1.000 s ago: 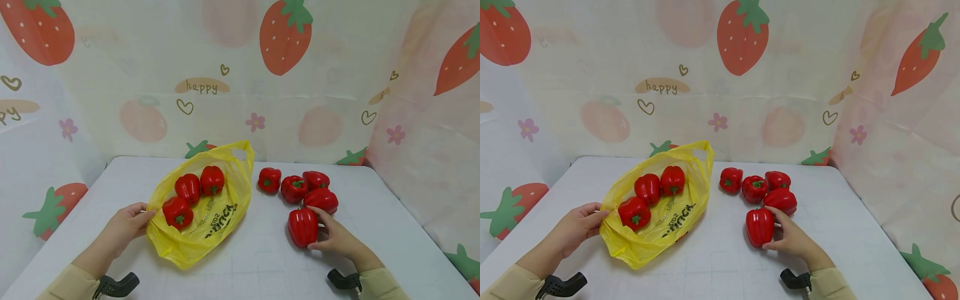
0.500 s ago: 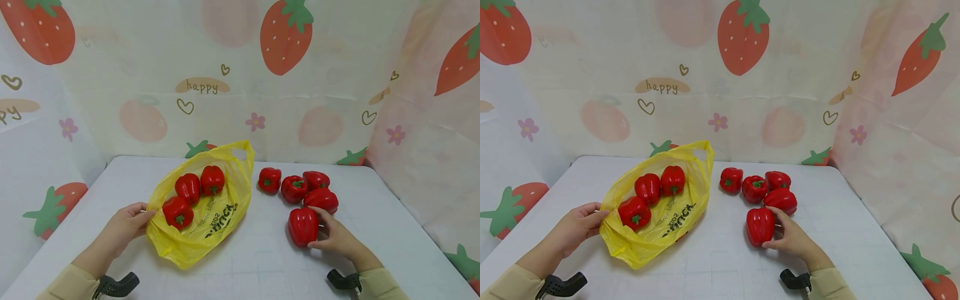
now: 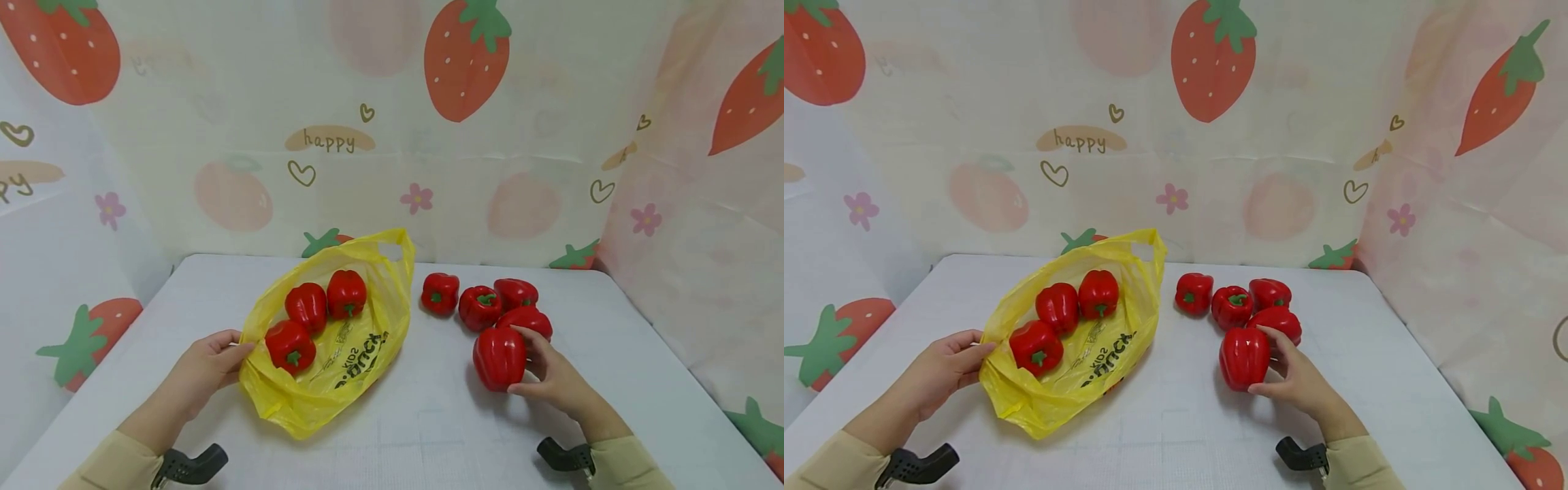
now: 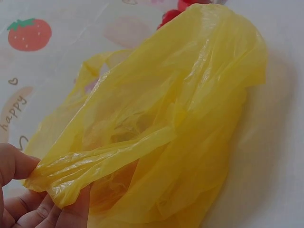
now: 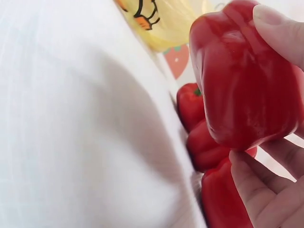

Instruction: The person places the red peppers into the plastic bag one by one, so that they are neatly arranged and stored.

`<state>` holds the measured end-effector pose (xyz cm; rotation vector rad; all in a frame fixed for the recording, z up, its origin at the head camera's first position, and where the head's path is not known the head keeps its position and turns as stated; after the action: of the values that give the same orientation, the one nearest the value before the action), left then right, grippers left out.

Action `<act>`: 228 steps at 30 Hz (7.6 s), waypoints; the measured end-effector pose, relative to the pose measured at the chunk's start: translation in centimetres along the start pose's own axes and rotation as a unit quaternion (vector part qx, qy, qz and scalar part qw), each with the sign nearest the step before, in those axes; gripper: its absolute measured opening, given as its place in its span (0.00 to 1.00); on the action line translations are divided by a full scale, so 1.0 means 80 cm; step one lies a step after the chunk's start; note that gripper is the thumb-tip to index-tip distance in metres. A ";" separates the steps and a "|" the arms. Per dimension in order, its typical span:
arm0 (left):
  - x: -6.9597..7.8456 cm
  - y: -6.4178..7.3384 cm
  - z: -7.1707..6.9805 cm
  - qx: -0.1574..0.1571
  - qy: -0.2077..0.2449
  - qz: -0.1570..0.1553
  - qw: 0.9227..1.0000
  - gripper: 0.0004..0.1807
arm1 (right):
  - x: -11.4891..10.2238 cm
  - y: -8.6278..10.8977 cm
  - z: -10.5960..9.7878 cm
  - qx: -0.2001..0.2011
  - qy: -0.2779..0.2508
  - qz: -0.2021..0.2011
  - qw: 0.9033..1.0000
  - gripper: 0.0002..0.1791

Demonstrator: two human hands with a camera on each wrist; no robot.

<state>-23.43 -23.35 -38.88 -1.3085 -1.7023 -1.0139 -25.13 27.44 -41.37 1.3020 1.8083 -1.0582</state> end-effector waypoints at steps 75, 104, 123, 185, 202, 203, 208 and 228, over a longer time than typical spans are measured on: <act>0.003 -0.006 0.003 -0.004 0.004 0.005 1.000 0.28 | -0.141 -0.159 0.220 -0.130 0.052 0.023 0.990 0.52; 0.003 -0.003 -0.002 -0.003 0.009 0.007 1.000 0.27 | -0.152 -0.164 0.261 -0.096 0.154 0.011 0.983 0.53; 0.002 -0.002 -0.003 -0.003 0.023 0.013 1.000 0.25 | -0.153 -0.153 0.285 -0.104 0.179 0.032 0.978 0.55; 0.004 -0.002 0.001 -0.004 0.006 0.008 1.000 0.29 | -0.144 -0.160 0.224 -0.139 0.073 0.037 0.987 0.38; 0.003 -0.003 0.003 -0.003 0.005 0.000 1.000 0.29 | -0.138 -0.147 0.155 -0.083 0.046 0.061 0.994 0.34; 0.002 -0.003 0.003 -0.003 0.005 -0.001 1.000 0.29 | -0.136 -0.146 0.150 -0.079 0.043 0.062 0.994 0.34; 0.002 -0.004 0.003 -0.004 0.007 0.000 1.000 0.28 | -0.125 -0.136 0.121 -0.053 0.019 0.068 0.996 0.32; 0.005 -0.004 0.006 -0.005 -0.001 -0.006 1.000 0.29 | -0.080 -0.091 0.019 0.027 0.059 0.100 0.993 0.36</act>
<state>-23.84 -22.78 -38.73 -1.3075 -1.7097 -1.0303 -30.21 22.09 -34.85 1.5717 1.7014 -0.9438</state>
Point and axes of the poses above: each hand's wrist, its own y-axis away from the middle knuckle, its own z-axis out of the palm, x = y × z, the point moved 3 cm from there along -y, towards the middle knuckle, and after that the axes turned 11 degrees about x, right-handed, at the moved point
